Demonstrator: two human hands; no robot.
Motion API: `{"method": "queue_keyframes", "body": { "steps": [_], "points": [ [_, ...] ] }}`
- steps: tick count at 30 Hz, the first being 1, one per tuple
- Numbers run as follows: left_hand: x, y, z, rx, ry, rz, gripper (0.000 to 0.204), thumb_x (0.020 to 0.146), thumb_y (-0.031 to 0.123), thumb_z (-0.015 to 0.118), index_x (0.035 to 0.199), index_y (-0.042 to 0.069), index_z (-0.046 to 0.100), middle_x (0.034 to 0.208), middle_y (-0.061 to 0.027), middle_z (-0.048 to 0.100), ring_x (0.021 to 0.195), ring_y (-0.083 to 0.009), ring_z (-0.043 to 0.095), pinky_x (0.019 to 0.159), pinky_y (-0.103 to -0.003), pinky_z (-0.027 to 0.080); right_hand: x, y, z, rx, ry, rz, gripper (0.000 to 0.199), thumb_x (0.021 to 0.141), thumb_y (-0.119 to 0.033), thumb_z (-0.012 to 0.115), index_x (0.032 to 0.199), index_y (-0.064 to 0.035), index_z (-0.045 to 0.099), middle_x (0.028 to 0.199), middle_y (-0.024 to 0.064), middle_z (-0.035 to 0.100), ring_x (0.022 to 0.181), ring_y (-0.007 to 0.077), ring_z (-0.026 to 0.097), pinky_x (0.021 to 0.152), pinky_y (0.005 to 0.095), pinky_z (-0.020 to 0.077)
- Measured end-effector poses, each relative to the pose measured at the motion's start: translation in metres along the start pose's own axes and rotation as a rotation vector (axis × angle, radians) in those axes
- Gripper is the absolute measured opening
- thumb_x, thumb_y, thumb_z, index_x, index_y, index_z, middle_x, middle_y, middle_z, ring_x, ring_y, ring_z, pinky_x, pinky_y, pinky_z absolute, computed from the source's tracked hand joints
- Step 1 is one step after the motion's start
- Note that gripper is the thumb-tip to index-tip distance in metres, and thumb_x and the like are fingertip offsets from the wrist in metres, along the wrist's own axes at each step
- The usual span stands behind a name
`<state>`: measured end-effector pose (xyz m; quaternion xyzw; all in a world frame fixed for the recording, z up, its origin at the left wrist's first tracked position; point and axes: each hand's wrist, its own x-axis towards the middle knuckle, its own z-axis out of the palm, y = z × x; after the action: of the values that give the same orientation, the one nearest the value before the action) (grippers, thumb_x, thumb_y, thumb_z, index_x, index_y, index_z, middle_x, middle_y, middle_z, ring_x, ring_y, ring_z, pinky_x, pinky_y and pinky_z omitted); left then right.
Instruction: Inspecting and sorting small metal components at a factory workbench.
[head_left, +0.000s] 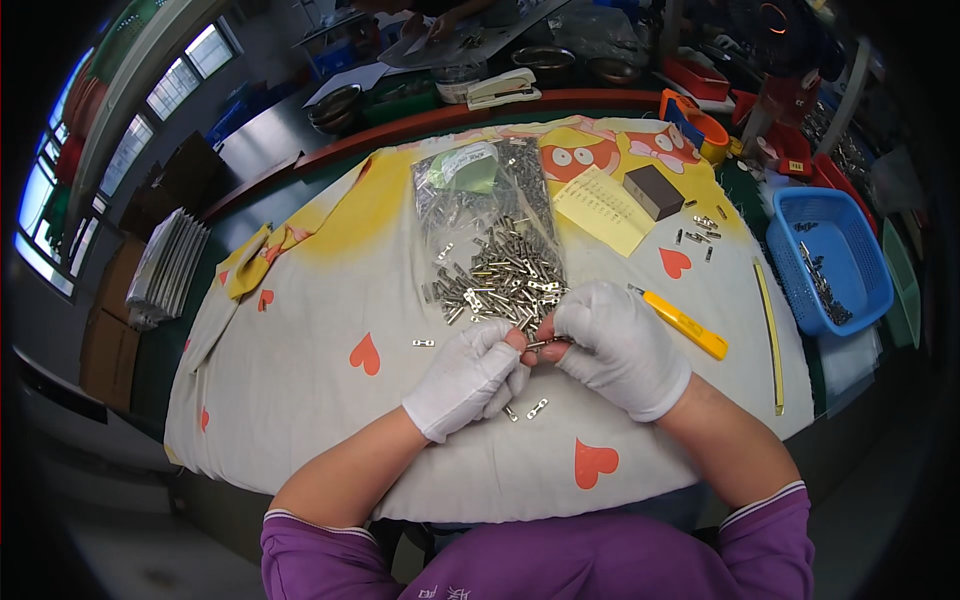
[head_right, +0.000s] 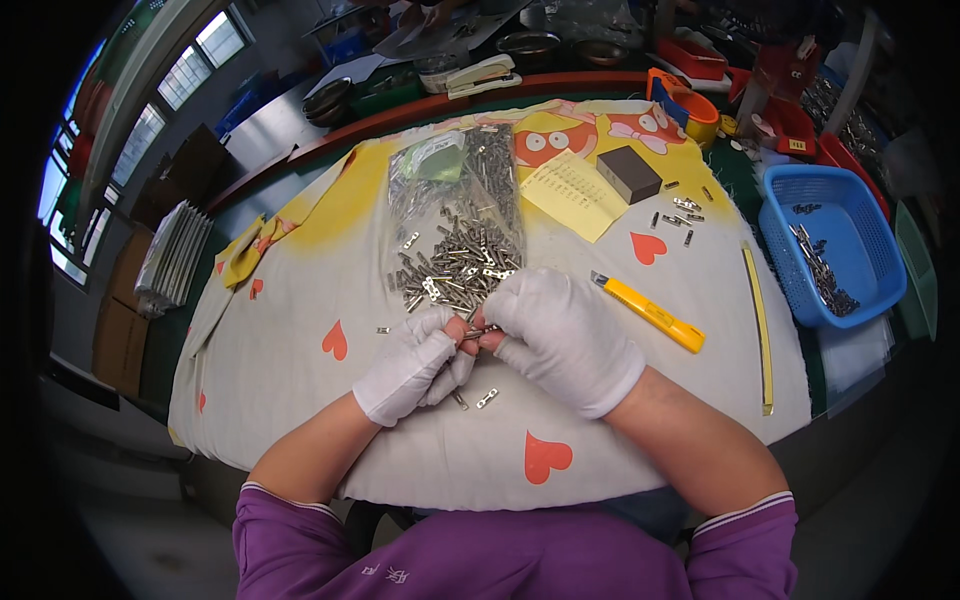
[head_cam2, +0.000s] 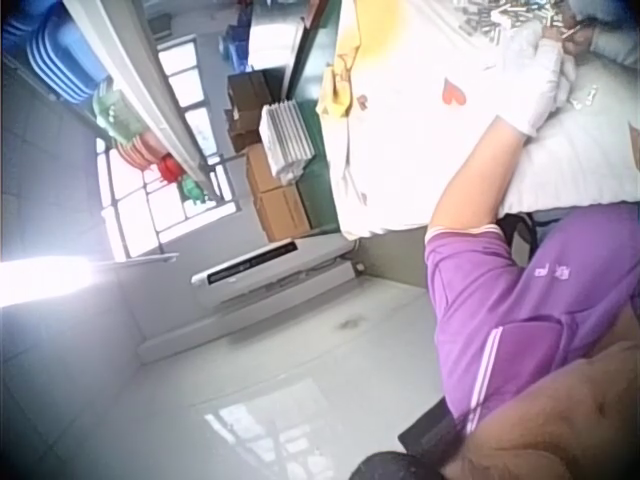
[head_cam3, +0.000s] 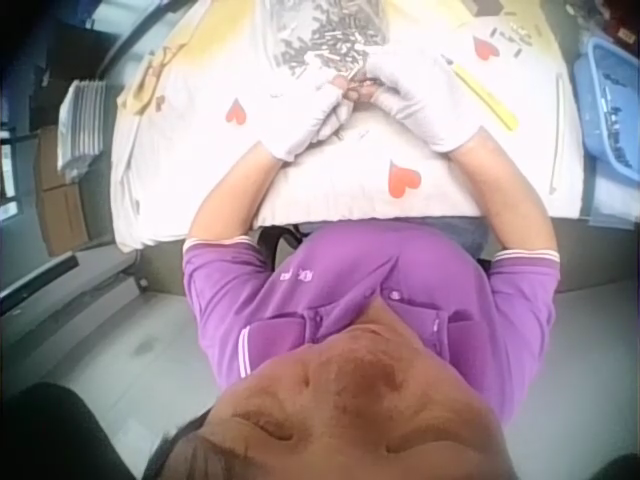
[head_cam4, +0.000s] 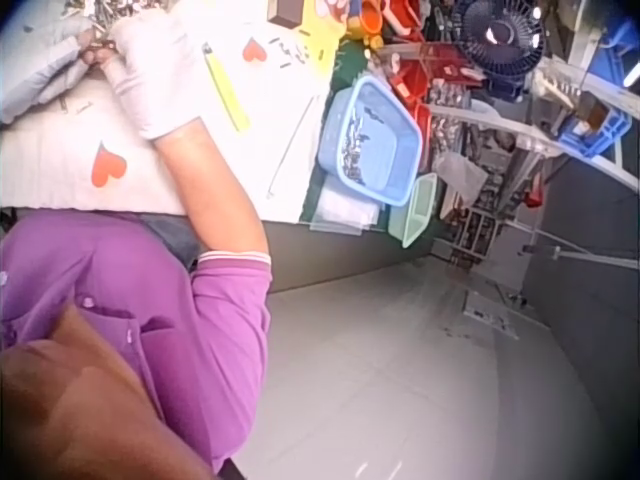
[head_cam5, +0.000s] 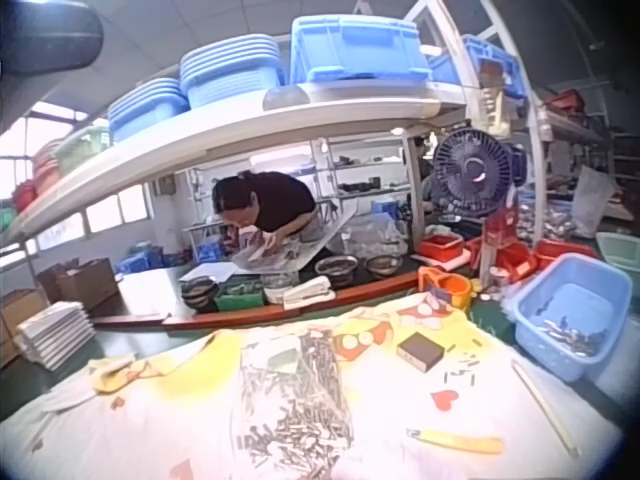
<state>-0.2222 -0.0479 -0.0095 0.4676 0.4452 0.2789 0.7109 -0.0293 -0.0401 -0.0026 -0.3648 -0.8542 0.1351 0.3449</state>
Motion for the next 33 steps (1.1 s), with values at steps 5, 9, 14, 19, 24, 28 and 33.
{"method": "queue_keyframes", "body": {
  "steps": [5,9,14,19,24,28,33],
  "points": [
    [0.000,0.000,0.001,0.011,0.024,-0.023,0.027,0.092,0.031,0.046,0.081,0.007,0.051,0.057,-0.0010,0.048,0.037,-0.0062,0.034,0.035,-0.021,0.025,0.000,0.002,0.001,0.044,0.040,-0.031,0.016,0.067,-0.005,0.069,0.078,-0.0081,0.057,0.074,0.0074,0.058,0.071,0.0280,0.055,0.060,0.0366,0.0443],
    [0.000,-0.001,0.000,0.026,0.010,-0.017,0.029,0.092,0.032,0.045,0.079,0.007,0.052,0.056,-0.0011,0.048,0.037,-0.0066,0.034,0.035,-0.021,0.025,0.001,0.003,0.002,0.064,0.056,-0.055,0.015,0.068,-0.004,0.068,0.079,-0.0075,0.058,0.072,0.0078,0.057,0.069,0.0281,0.056,0.059,0.0361,0.0443],
    [0.000,-0.003,-0.002,0.057,-0.011,-0.001,0.030,0.092,0.033,0.045,0.080,0.007,0.053,0.056,-0.0012,0.049,0.036,-0.0068,0.034,0.035,-0.021,0.025,0.000,0.004,0.004,0.077,0.068,-0.072,0.014,0.069,-0.004,0.068,0.079,-0.0064,0.058,0.069,0.0090,0.057,0.066,0.0279,0.056,0.056,0.0356,0.0437],
    [0.000,0.000,-0.001,0.003,-0.068,-0.017,0.026,0.092,0.033,0.046,0.085,0.008,0.051,0.062,-0.0016,0.052,0.037,-0.0062,0.036,0.034,-0.021,0.025,0.000,0.000,0.003,0.087,-0.043,0.006,0.012,0.069,-0.012,0.067,0.078,-0.0075,0.060,0.072,0.0087,0.056,0.072,0.0283,0.055,0.062,0.0379,0.0446],
    [0.005,-0.004,-0.007,-0.012,-0.068,0.035,0.019,0.090,0.026,0.047,0.088,0.008,0.049,0.063,-0.0020,0.051,0.037,-0.0060,0.034,0.034,-0.020,0.024,-0.004,-0.006,0.004,0.087,0.074,0.057,0.014,0.067,-0.012,0.069,0.077,-0.0067,0.061,0.072,0.0092,0.056,0.071,0.0281,0.056,0.063,0.0373,0.0447],
    [0.012,-0.012,-0.014,-0.272,-0.074,0.215,0.017,0.090,0.024,0.049,0.089,0.008,0.051,0.059,-0.0030,0.047,0.034,-0.0072,0.027,0.034,-0.022,0.020,-0.006,0.000,0.000,0.191,-0.221,0.006,0.012,0.067,-0.013,0.068,0.076,-0.0065,0.062,0.071,0.0099,0.056,0.072,0.0277,0.056,0.063,0.0374,0.0453],
    [0.008,-0.005,-0.010,-0.249,-0.070,0.179,0.016,0.091,0.023,0.048,0.092,0.007,0.050,0.063,-0.0042,0.049,0.036,-0.0069,0.028,0.034,-0.021,0.021,-0.006,-0.006,0.004,0.075,-0.432,-0.071,0.010,0.070,-0.015,0.063,0.073,-0.0057,0.061,0.071,0.0118,0.056,0.073,0.0294,0.057,0.066,0.0388,0.0459]
  ]
}}
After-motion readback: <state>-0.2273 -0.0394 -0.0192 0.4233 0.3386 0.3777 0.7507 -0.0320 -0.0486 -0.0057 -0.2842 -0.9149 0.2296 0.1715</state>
